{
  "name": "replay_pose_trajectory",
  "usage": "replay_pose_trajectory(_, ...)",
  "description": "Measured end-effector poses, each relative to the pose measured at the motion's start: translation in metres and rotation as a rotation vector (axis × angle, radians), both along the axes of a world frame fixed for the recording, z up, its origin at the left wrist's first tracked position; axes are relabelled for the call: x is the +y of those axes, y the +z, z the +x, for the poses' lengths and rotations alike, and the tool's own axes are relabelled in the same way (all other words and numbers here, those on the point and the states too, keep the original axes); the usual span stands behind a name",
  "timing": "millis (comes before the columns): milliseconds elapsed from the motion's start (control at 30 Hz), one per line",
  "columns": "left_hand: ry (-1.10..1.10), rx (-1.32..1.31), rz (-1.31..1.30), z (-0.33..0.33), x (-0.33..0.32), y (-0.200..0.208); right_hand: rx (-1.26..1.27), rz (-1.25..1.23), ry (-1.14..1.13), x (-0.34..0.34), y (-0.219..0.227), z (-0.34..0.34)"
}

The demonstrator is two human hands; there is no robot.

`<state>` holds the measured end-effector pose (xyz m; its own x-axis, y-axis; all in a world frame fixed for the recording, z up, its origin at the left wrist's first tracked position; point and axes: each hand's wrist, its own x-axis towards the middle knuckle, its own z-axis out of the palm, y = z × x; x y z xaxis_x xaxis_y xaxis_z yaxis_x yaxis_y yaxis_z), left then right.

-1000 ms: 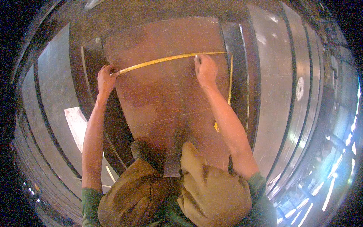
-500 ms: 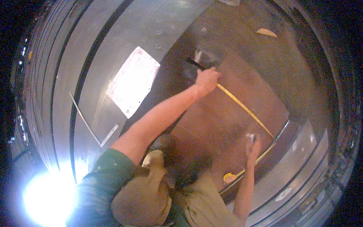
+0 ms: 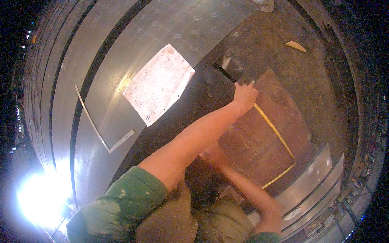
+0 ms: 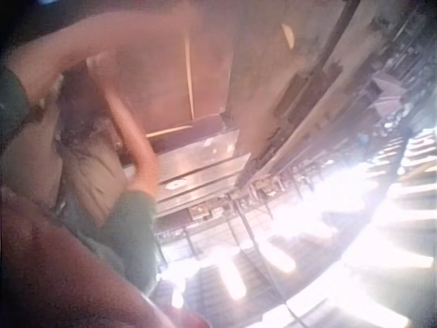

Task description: The person measures a large metal sheet using a tape measure and marks it with a white marker. They repeatedly measure and mark the sheet, referencing a paper document placed on the surface.

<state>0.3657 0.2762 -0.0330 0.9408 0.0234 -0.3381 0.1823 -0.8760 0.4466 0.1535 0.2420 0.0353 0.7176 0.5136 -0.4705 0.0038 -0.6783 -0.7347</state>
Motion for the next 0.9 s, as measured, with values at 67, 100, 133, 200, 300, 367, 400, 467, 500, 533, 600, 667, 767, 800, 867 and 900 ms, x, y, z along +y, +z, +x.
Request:
replay_pose_trajectory(67, -0.005, -0.011, -0.013, 0.005, 0.0, 0.009, 0.248, -0.026, -0.127, 0.055, -0.022, 0.043)
replay_pose_trajectory(100, -0.012, -0.008, -0.014, 0.004, -0.002, 0.01, 0.301, 0.059, -0.366, 0.082, -0.044, 0.053)
replay_pose_trajectory(133, -0.014, -0.009, -0.004, 0.005, -0.001, 0.011, 0.354, 0.149, -0.604, 0.114, -0.059, 0.056)
replay_pose_trajectory(200, -0.02, 0.002, 0.012, 0.002, 0.003, 0.006, 0.433, 0.392, -0.815, 0.153, -0.058, 0.062)
replay_pose_trajectory(300, -0.043, 0.021, -0.006, 0.004, 0.003, 0.013, 0.581, 0.613, -1.037, 0.173, -0.067, 0.072)
replay_pose_trajectory(367, -0.076, 0.067, 0.003, 0.004, 0.011, 0.011, 0.719, 0.565, -1.023, 0.163, -0.058, 0.071)
replay_pose_trajectory(400, -0.103, 0.09, 0.006, 0.006, 0.016, 0.01, 0.895, 0.542, -0.965, 0.144, -0.053, 0.077)
replay_pose_trajectory(467, -0.122, 0.086, 0.015, 0.011, 0.009, 0.014, 1.12, 0.492, -0.884, 0.084, -0.051, 0.072)
replay_pose_trajectory(500, -0.135, 0.064, 0.025, 0.008, 0.008, 0.011, 1.121, 0.45, -0.916, 0.053, -0.055, 0.056)
replay_pose_trajectory(533, -0.155, 0.04, 0.028, 0.008, 0.004, 0.008, 1.088, 0.388, -0.98, 0.015, -0.061, 0.039)
replay_pose_trajectory(600, -0.12, -0.007, 0.041, 0.007, 0.007, -0.007, 0.918, 0.15, -1.089, -0.056, -0.049, 0.014)
replay_pose_trajectory(667, -0.127, -0.016, 0.032, 0.007, 0.005, -0.001, 0.673, -0.261, -1.146, -0.129, -0.015, 0.002)
replay_pose_trajectory(767, -0.122, -0.058, 0.013, 0.014, 0.002, -0.004, 0.479, -0.233, -0.95, -0.232, 0.015, -0.012)
replay_pose_trajectory(800, -0.126, -0.072, -0.019, 0.014, 0.008, -0.009, 0.39, -0.261, -0.906, -0.249, 0.008, -0.025)
replay_pose_trajectory(867, -0.137, -0.11, -0.005, 0.019, 0.028, -0.012, 0.264, -0.171, -0.828, -0.262, 0.007, -0.017)
replay_pose_trajectory(900, -0.171, -0.1, 0.015, 0.014, 0.034, -0.012, 0.216, -0.059, -0.821, -0.253, 0.005, -0.011)
